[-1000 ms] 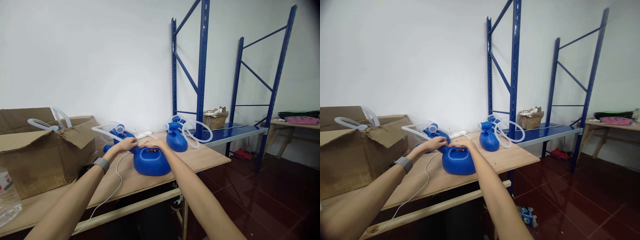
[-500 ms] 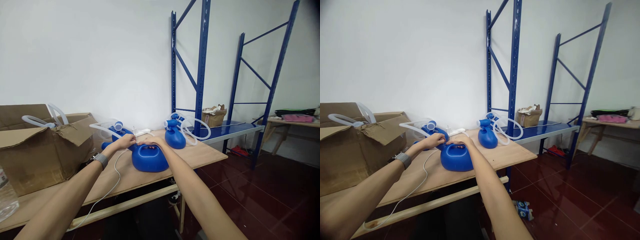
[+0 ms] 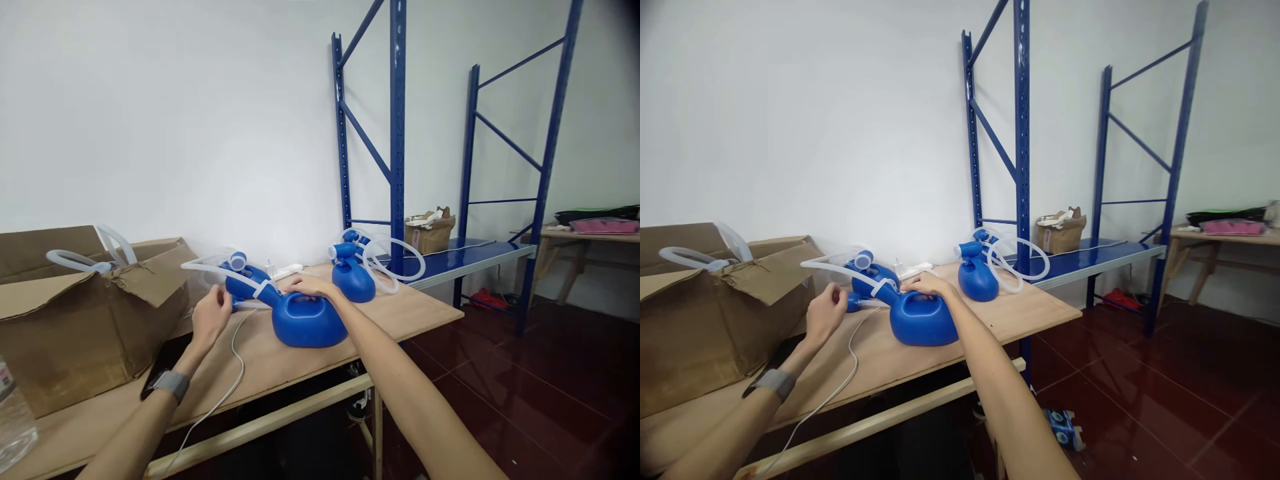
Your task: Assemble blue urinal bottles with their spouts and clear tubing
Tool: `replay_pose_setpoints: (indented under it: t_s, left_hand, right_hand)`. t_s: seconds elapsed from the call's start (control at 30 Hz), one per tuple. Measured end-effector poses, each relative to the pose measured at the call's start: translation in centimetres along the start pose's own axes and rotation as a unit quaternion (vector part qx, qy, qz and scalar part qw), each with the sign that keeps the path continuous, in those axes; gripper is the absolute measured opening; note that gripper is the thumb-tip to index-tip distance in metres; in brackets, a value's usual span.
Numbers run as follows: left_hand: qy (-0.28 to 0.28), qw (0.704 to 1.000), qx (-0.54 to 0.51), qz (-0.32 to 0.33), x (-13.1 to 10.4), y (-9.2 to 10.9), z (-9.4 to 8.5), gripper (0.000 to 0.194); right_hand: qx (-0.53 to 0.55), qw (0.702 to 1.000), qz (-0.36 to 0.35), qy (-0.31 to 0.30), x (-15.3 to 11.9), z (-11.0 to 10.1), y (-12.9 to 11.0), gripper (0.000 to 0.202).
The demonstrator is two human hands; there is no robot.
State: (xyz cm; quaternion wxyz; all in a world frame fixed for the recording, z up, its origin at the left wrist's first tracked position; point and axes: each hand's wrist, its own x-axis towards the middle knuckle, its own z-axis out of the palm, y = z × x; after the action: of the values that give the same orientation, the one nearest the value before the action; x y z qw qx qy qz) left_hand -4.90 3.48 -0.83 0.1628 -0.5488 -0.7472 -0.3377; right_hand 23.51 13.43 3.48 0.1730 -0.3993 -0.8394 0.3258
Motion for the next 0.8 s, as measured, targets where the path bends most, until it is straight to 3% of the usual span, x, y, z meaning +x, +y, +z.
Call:
replay_pose_setpoints:
  t_s: [0.07,0.1,0.17,0.23,0.33,0.43,0.5,0.6,0.8]
  left_hand:
    - [-0.099,0.993,0.047,-0.045,0.9,-2.6,1.4,0.036]
    - [-0.119,0.989,0.073,-0.051,1.5,-3.6,2.2,0.048]
    - [-0.147,0.983,0.108,-0.021,2.7,-4.9,3.8,0.069]
    - [-0.16,0.977,0.139,0.026,3.8,-5.5,5.2,0.078]
    - [-0.169,0.965,0.165,0.109,4.6,-5.9,6.5,0.069]
    - [-0.163,0.949,0.192,0.192,4.7,-6.1,6.5,0.053]
    - [-0.141,0.941,0.216,0.221,4.5,-6.1,5.7,0.045]
    - [-0.069,0.943,0.218,0.241,4.1,-5.7,3.1,0.042]
    - [0.144,0.951,0.135,0.238,2.0,-3.3,-5.2,0.043]
  right_hand:
    - [0.004,0.999,-0.025,0.022,-0.4,-0.5,0.7,0.04]
    - [0.004,0.999,-0.028,0.033,-0.5,-0.7,1.1,0.04]
    - [0.003,0.999,-0.021,0.048,-0.6,-0.9,1.6,0.04]
    - [0.005,0.998,-0.016,0.057,-0.4,-0.8,2.0,0.039]
    - [0.01,0.997,-0.009,0.07,-0.3,-0.6,2.3,0.038]
    - [0.007,0.994,-0.019,0.106,-0.4,-0.4,2.3,0.036]
    - [-0.025,0.988,-0.026,0.149,-0.6,-0.3,2.3,0.034]
    - [-0.112,0.967,0.002,0.228,-0.6,-0.1,2.3,0.031]
    - [-0.151,0.949,0.066,0.269,-0.1,0.1,2.2,0.035]
